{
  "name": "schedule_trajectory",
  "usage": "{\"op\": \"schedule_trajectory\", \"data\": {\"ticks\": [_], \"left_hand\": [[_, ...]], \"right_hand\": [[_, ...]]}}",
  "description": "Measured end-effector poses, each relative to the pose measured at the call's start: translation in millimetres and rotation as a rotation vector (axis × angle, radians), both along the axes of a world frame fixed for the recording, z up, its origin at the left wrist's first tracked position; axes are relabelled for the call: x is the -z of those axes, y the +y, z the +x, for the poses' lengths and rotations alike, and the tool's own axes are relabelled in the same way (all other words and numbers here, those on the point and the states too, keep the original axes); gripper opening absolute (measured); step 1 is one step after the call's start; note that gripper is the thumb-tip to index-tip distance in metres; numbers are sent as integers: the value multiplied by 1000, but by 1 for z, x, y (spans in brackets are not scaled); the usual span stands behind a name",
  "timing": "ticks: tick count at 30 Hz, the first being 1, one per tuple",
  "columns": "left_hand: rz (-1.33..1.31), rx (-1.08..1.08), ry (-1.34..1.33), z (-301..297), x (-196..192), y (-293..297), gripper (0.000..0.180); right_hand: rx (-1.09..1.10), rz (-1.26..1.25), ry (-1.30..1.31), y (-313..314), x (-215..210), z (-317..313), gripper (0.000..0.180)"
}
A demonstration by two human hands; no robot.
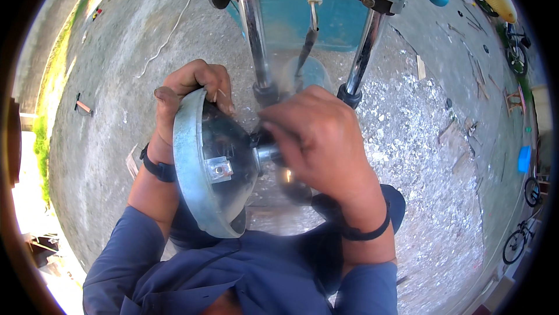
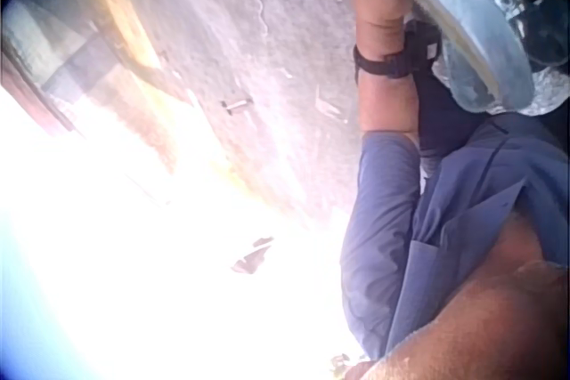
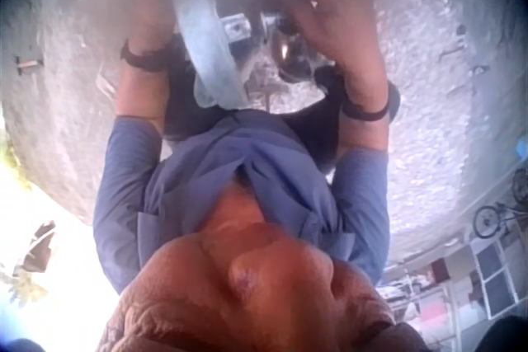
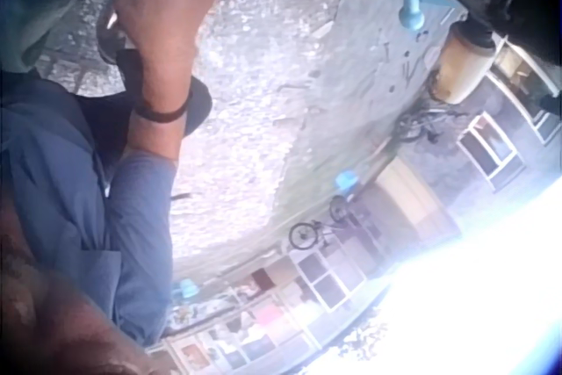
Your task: The person removes the headlight cover from a motorcycle and handles the internal wiring and bulb socket by hand.
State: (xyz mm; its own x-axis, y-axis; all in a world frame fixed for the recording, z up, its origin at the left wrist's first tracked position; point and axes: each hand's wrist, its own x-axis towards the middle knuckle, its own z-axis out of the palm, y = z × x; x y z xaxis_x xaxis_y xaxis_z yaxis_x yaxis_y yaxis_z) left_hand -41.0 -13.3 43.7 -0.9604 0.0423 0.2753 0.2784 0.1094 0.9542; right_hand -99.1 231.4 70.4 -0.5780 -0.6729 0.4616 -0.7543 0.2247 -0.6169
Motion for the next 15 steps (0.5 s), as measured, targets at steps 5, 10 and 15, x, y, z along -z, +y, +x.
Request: {"op": "schedule_trajectory", "data": {"ticks": [5,10,15], "left_hand": [[35,22,-4,1,-1,2,96],[47,29,9,1,-3,4,94],[44,39,14,1,-3,6,92]], "right_hand": [[-3,32,-47,2,-1,-3,16],[29,15,-124,2,0,-3,13],[60,10,-129,0,1,-4,9]]}}
